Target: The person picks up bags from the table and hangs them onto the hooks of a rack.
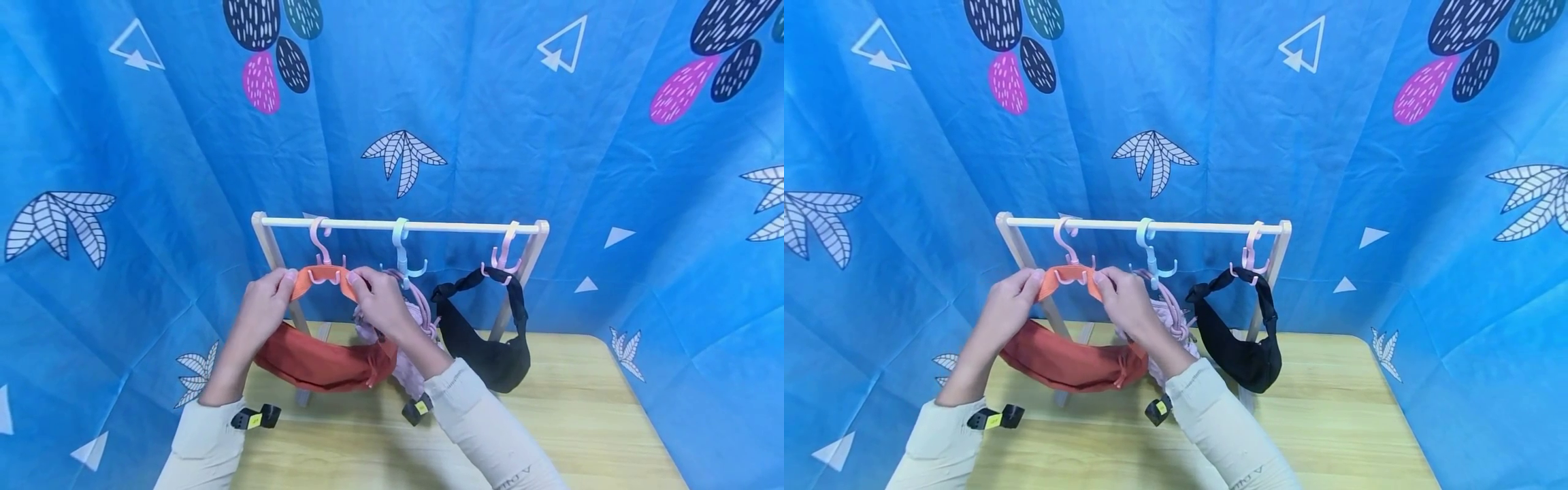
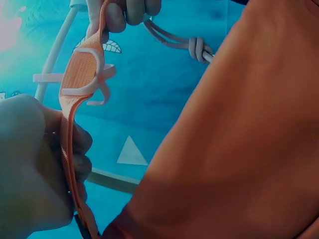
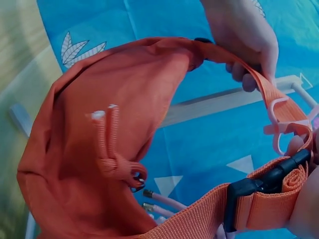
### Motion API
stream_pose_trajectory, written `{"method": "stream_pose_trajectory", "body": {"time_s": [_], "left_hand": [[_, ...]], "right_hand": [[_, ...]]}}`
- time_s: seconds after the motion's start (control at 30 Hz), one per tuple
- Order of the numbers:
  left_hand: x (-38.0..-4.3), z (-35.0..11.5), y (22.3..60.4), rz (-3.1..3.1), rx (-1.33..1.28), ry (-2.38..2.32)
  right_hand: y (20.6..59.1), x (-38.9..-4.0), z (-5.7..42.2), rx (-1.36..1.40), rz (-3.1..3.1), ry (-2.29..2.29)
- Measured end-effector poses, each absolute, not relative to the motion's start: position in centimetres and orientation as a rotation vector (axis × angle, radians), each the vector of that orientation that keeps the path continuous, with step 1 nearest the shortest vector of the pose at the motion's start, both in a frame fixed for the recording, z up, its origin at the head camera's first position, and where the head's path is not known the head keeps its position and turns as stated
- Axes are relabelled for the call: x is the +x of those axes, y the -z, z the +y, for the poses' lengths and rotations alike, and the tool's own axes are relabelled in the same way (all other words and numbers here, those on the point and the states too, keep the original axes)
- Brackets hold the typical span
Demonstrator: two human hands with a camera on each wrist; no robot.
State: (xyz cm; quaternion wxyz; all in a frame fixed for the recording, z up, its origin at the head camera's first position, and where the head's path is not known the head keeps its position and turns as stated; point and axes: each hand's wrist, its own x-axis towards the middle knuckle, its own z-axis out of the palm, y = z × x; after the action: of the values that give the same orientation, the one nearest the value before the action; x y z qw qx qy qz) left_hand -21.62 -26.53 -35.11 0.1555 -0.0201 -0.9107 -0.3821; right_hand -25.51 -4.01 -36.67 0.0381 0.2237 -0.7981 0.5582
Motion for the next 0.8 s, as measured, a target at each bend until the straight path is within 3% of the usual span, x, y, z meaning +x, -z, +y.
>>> {"method": "stream_pose_trajectory", "body": {"time_s": [0.37, 0.8], "left_hand": [[-22.9, -25.7, 36.2, -2.653, -0.008, 1.326], [-23.4, -25.3, 37.8, -2.595, 0.068, 1.441]], "right_hand": [[37.3, -26.6, -3.6, 0.574, -2.431, -2.225], [38.4, -26.9, -4.2, 0.443, -2.378, -2.442]]}}
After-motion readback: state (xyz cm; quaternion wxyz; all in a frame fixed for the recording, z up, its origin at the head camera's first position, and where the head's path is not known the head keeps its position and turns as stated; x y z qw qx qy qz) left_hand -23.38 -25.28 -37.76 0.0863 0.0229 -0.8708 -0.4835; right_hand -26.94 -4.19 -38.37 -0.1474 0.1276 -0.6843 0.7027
